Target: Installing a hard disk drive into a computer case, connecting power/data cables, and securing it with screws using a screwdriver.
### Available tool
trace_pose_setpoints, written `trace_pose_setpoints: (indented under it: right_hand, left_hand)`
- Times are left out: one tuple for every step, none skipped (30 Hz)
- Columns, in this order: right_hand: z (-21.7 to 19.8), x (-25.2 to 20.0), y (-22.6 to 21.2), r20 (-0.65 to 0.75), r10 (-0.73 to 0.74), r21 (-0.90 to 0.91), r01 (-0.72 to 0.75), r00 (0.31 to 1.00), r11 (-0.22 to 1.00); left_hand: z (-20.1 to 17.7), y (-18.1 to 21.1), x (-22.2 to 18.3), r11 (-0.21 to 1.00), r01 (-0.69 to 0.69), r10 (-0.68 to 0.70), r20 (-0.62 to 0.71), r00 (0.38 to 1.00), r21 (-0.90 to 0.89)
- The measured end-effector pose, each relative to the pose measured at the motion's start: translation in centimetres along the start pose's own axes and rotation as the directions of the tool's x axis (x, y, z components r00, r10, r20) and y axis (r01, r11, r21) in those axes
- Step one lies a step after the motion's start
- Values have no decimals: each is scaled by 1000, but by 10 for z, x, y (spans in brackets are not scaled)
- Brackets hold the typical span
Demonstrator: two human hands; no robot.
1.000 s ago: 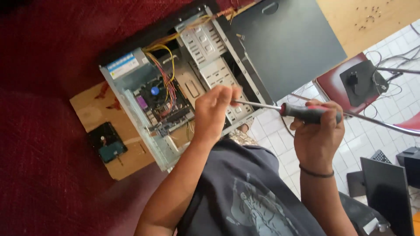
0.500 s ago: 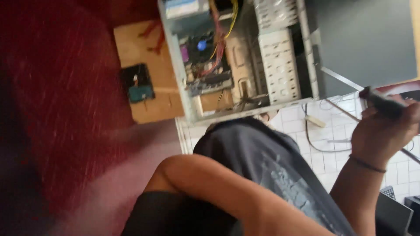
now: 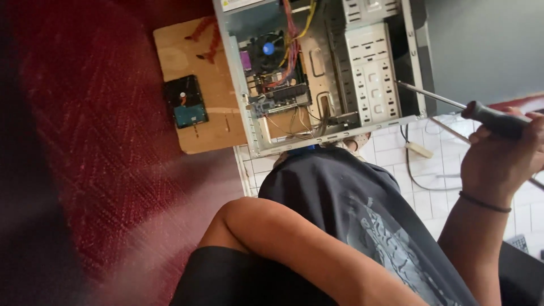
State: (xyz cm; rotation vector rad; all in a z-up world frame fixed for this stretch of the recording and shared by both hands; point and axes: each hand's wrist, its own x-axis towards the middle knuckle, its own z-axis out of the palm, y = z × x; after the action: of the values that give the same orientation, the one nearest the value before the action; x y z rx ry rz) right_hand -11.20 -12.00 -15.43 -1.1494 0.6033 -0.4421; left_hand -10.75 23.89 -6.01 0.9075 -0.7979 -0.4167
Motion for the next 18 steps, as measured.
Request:
trace_pose_setpoints:
  right_hand:
    - [1, -4, 2, -1, -31, -7, 31, 1000, 999]
    - [-5, 0, 4, -11, -30, -6, 30, 1000, 1000]
    - [-10, 3, 7, -59, -14, 13, 15, 998, 1000]
    - [-15, 6, 10, -108, 2, 33, 2, 994, 999]
    - [-21, 3, 15, -113, 0, 29, 3, 994, 1000]
    - [-27, 0, 18, 1, -148, -98, 147, 989, 984]
    - [-30, 4, 18, 133, -295, -197, 317, 946, 928]
    - [-20, -4, 12, 133, -312, -197, 334, 941, 922]
    - [-12, -14, 5, 191, -353, -264, 394, 916, 881]
    - [-4, -24, -2, 249, -386, -326, 453, 888, 830]
    - [-5, -28, -6, 244, -400, -333, 463, 884, 821]
    - [-5, -32, -9, 265, -361, -362, 439, 894, 822]
    - [-1, -34, -9, 287, -317, -389, 413, 904, 824]
    - [3, -36, -14, 284, -327, -394, 421, 901, 817]
    - [8, -39, -16, 264, -294, -382, 379, 919, 843]
    - [13, -43, -18, 244, -259, -369, 337, 935, 866]
    - [17, -42, -19, 238, -260, -377, 336, 936, 863]
    - [21, -42, -20, 308, -299, -397, 407, 903, 823]
  left_hand:
    - [1, -2, 3, 999, 9, -8, 50, 999, -34]
    - [1, -6, 3, 998, 21, -14, 100, 995, -67]
    - [2, -10, 3, 994, 35, -19, 147, 989, -101]
    - [2, -13, 2, 990, 50, -23, 193, 981, -135]
    - [2, -20, 1, 984, 59, -17, 239, 971, -168]
    - [2, -27, 0, 977, 69, -10, 284, 959, -201]
    - [-1, -35, 4, 971, 69, 12, 337, 942, -228]
    - [-3, -41, 12, 965, 71, 34, 388, 921, -253]
    - [-3, -46, 19, 956, 76, 59, 441, 896, -282]
    - [-4, -51, 28, 947, 84, 84, 492, 867, -310]
    - [-27, -69, 27, 945, 78, 97, 501, 860, -318]
    - [-50, -87, 27, 962, 195, -224, 143, 964, 192]
    - [-76, -106, 29, 691, 456, -306, -346, 887, 560]
    - [-86, -116, 26, 699, 446, -300, -336, 892, 559]
    - [-97, -125, 22, 472, 645, -564, -356, 745, 601]
    - [-107, -135, 18, 189, 753, -761, -391, 518, 630]
    - [-112, -154, 16, 195, 751, -765, -382, 519, 631]
    - [-117, -174, 14, 139, 740, -819, -343, 459, 658]
